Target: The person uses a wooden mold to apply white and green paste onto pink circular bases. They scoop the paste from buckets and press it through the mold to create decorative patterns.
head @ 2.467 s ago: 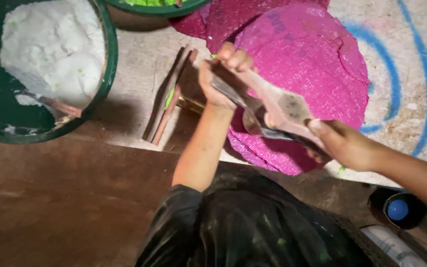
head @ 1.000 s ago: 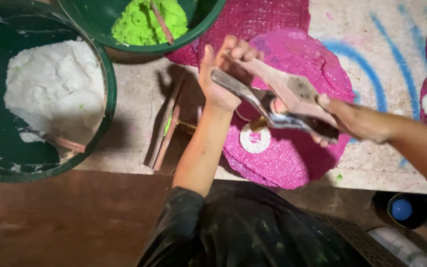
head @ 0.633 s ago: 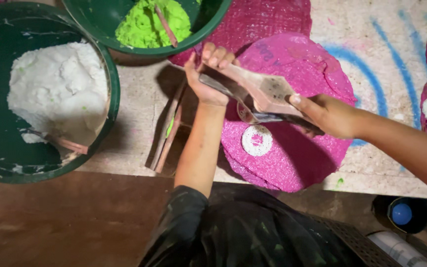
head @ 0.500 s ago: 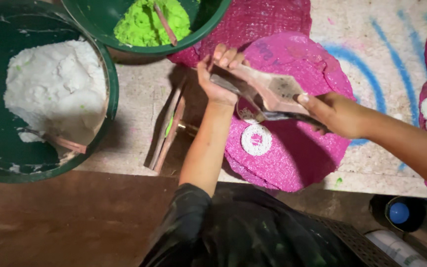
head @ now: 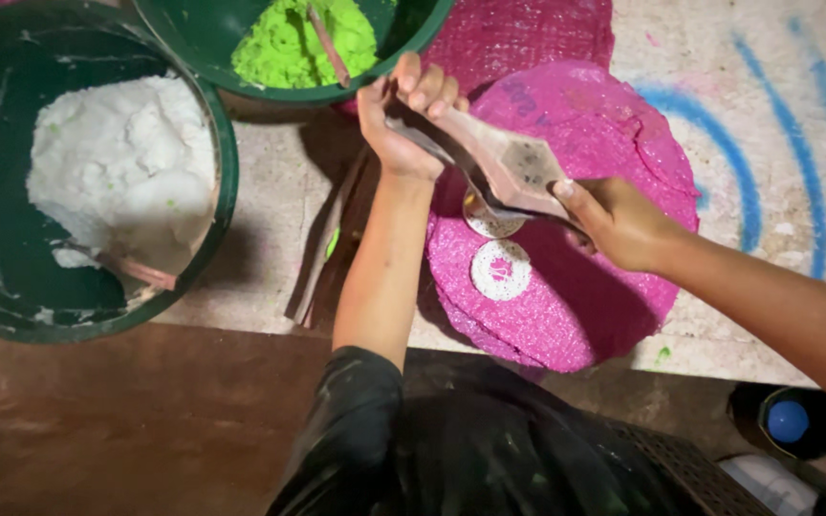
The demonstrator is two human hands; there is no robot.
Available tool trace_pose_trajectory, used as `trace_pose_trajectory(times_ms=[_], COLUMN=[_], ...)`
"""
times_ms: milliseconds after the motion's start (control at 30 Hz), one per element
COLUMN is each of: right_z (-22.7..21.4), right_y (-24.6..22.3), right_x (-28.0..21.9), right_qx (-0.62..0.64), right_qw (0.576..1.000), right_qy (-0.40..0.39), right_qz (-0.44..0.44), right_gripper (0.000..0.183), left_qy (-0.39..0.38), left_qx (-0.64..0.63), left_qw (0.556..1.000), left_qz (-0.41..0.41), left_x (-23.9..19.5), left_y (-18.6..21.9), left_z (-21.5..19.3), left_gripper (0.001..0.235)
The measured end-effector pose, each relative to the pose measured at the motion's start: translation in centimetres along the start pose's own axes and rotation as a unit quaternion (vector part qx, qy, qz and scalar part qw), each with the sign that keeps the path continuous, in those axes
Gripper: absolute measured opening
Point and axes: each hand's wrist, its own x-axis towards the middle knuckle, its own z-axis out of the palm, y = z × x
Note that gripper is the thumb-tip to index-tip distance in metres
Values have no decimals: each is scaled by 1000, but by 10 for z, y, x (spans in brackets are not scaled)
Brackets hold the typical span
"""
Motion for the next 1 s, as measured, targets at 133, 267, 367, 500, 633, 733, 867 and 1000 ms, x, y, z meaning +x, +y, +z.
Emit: trace_pose_trajectory(times_ms=[133,267,367,500,633,733,867,1000], right_z=[-6,-41,-58,-40,1,28,62,82], right_y=[23,69,106,135,143,147,155,163], right_x=[-2,-17,-44,-77,-101,-118,-124,-131], right_qx=[-9,-3,12,197,398,474,522,527], right_qw=[995,995,996,973,894,844,800,781], right_qy=[-26,-1,47,114,162,191,236,279], right_qz=[95,100,72,-25,-127,-164,-180,-185], right_gripper=[69,74,80,90,102,102,100,102], left_qy=[65,106,142,198,233,317,265,177], left_qx=[-86,136,602,645,529,492,599,843], left_qw=[994,980,766,709,794,802,752,508], left_qz=[-16,-96,-174,-206,-186,-118,-73,-31], left_x=[-16,-19,-18,-40,-90,-148,-210,-214], left_y=[-22,-37,-18,-10,-17,-33,-46,-46], left_z=[16,10,-27,-82,-97,-68,-7,46], left_gripper=[21,35,46,64,65,72,70,86])
